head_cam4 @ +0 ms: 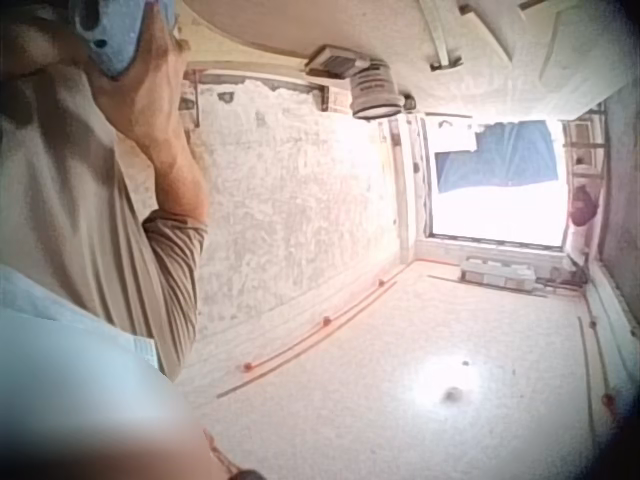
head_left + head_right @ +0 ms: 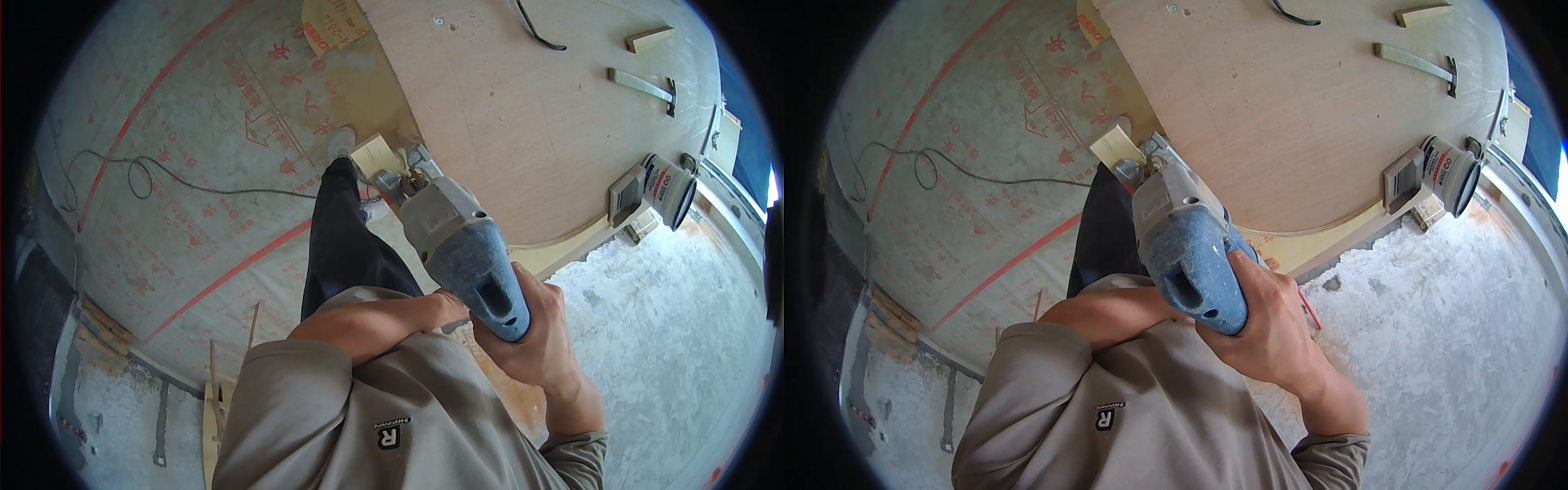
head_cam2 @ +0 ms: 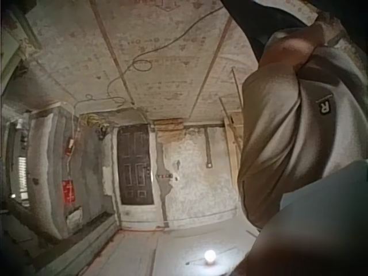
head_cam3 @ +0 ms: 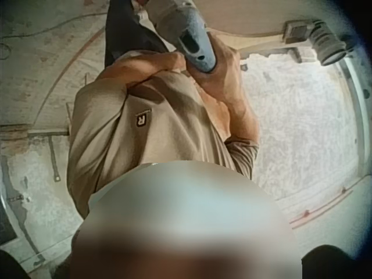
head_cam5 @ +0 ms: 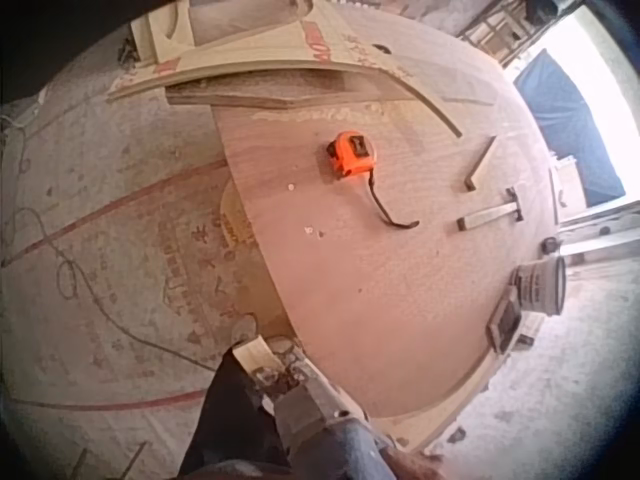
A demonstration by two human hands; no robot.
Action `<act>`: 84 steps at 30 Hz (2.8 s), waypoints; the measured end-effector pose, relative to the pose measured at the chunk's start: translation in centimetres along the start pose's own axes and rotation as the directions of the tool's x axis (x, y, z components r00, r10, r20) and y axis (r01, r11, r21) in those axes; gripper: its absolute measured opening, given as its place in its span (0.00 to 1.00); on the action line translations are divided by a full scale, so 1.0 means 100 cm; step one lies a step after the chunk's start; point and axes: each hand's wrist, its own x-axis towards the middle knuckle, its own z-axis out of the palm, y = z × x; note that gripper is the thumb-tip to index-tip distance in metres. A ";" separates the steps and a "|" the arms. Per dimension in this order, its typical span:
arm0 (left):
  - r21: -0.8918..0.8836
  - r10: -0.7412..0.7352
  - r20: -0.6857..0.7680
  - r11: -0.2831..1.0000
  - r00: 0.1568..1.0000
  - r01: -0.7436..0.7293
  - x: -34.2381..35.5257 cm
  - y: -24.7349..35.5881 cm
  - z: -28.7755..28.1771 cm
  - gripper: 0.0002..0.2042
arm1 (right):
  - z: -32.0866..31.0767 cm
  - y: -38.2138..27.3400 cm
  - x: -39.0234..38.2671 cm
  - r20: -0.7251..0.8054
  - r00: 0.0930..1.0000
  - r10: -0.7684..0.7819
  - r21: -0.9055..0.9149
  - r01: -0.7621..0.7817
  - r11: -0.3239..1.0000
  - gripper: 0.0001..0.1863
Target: Cutting curved shapes out of wood planks using a handheld power jigsaw.
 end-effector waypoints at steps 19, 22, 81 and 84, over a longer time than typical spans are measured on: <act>-0.144 -0.014 0.025 0.989 1.000 0.017 -0.008 -0.024 -0.010 0.22 | 0.001 -0.006 0.001 0.000 1.000 0.006 -0.008 -0.006 1.000 0.12; -0.165 -0.018 0.027 0.986 0.999 0.022 -0.006 -0.029 -0.013 0.22 | -0.001 -0.006 0.001 0.010 1.000 0.022 -0.027 -0.022 0.999 0.12; -0.589 -0.023 0.068 0.806 0.997 0.059 -0.011 -0.095 -0.055 0.20 | -0.008 0.000 0.003 0.031 1.000 -0.003 -0.010 0.003 1.000 0.14; -0.610 -0.020 0.072 0.790 0.997 0.059 -0.016 -0.098 -0.056 0.20 | -0.008 -0.002 0.005 0.039 0.999 -0.004 -0.022 0.005 1.000 0.14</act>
